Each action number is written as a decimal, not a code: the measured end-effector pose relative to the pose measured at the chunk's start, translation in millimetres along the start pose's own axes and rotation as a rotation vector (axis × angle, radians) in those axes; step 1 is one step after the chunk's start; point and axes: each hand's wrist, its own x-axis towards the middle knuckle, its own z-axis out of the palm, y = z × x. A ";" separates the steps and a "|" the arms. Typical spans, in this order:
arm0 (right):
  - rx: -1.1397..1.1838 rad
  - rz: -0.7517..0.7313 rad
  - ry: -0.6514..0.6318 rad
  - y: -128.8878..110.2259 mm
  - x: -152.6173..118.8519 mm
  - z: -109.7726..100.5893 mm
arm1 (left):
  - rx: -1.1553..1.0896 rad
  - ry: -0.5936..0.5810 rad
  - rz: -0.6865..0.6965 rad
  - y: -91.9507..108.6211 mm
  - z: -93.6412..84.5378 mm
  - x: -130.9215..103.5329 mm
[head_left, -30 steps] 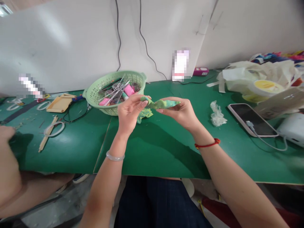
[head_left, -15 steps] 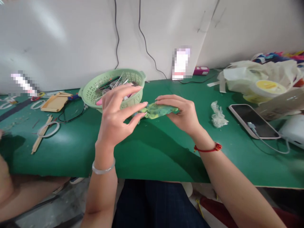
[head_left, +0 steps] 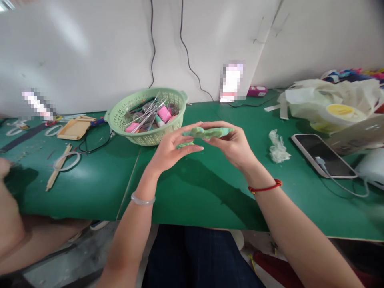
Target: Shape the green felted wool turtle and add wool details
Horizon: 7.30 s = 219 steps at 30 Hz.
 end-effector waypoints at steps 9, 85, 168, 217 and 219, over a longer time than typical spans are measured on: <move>-0.147 0.006 0.036 24.5 6.1 -2.5 | -0.203 0.301 -0.141 -40.7 7.7 10.7; 0.029 0.098 0.384 19.8 14.3 -4.0 | -0.107 0.264 -0.395 -13.9 5.5 8.4; -0.181 -0.078 0.318 12.8 -6.6 25.3 | -0.218 0.414 -0.197 -11.3 20.4 4.3; -0.203 -0.167 0.337 27.3 -4.2 24.7 | 0.259 0.473 0.107 -12.4 23.9 3.8; -0.208 -0.167 0.346 27.1 -4.4 25.3 | 0.318 0.472 0.160 -12.9 25.0 4.3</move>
